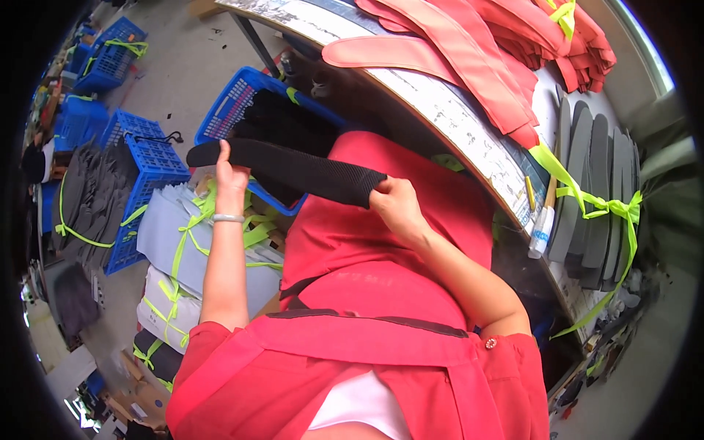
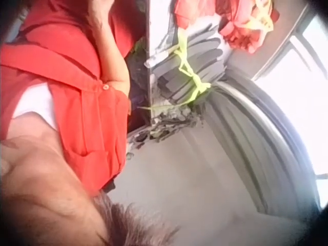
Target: Manually assembling footwear components by inserting padding into fabric sleeves and sewing the ends.
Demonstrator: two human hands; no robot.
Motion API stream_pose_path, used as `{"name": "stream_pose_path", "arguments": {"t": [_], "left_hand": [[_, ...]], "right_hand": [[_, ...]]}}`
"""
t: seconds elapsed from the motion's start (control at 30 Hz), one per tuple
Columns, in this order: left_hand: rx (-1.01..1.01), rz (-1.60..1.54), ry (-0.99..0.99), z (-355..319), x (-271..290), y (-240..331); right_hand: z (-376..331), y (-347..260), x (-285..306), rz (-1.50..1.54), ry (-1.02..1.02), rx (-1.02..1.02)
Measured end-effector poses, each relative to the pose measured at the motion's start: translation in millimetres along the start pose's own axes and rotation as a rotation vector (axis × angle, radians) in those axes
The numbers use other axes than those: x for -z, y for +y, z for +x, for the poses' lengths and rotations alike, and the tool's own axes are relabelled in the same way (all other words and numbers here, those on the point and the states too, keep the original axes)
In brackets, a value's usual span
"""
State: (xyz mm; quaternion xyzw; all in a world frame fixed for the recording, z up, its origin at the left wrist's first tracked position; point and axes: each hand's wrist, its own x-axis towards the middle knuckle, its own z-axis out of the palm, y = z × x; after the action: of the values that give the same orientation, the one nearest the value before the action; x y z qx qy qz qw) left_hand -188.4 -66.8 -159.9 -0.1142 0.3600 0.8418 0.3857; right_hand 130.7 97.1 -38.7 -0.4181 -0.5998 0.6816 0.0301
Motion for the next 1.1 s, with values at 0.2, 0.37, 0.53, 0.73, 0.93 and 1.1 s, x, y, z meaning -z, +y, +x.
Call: {"name": "stream_pose_path", "arguments": {"t": [0.2, 0.37, 0.53, 0.73, 0.93, 1.1], "left_hand": [[0.262, 0.183, -0.209, -110.8, -76.5, -100.9], [0.172, 0.295, -0.23, -100.4, -84.4, -79.0], [0.403, 0.364, -0.27, -123.0, -89.7, -86.8], [0.335, 0.257, -0.24, -118.7, -62.8, -95.4], [0.331, 0.303, 0.074, -79.8, 41.3, -106.4], [0.457, 0.373, 0.313, -55.4, 79.2, -126.6]], "right_hand": [[16.2, -23.4, 12.0, -0.428, -0.342, 0.067], [31.4, -35.3, 16.1, -0.197, -0.054, 0.121], [44.3, -12.0, -30.4, 0.001, -0.122, 0.047], [39.7, -16.3, -42.4, -0.227, -0.045, 0.158], [46.5, 0.7, -37.3, -0.226, -0.097, 0.099], [49.9, -4.9, -36.7, -0.246, -0.112, 0.076]]}}
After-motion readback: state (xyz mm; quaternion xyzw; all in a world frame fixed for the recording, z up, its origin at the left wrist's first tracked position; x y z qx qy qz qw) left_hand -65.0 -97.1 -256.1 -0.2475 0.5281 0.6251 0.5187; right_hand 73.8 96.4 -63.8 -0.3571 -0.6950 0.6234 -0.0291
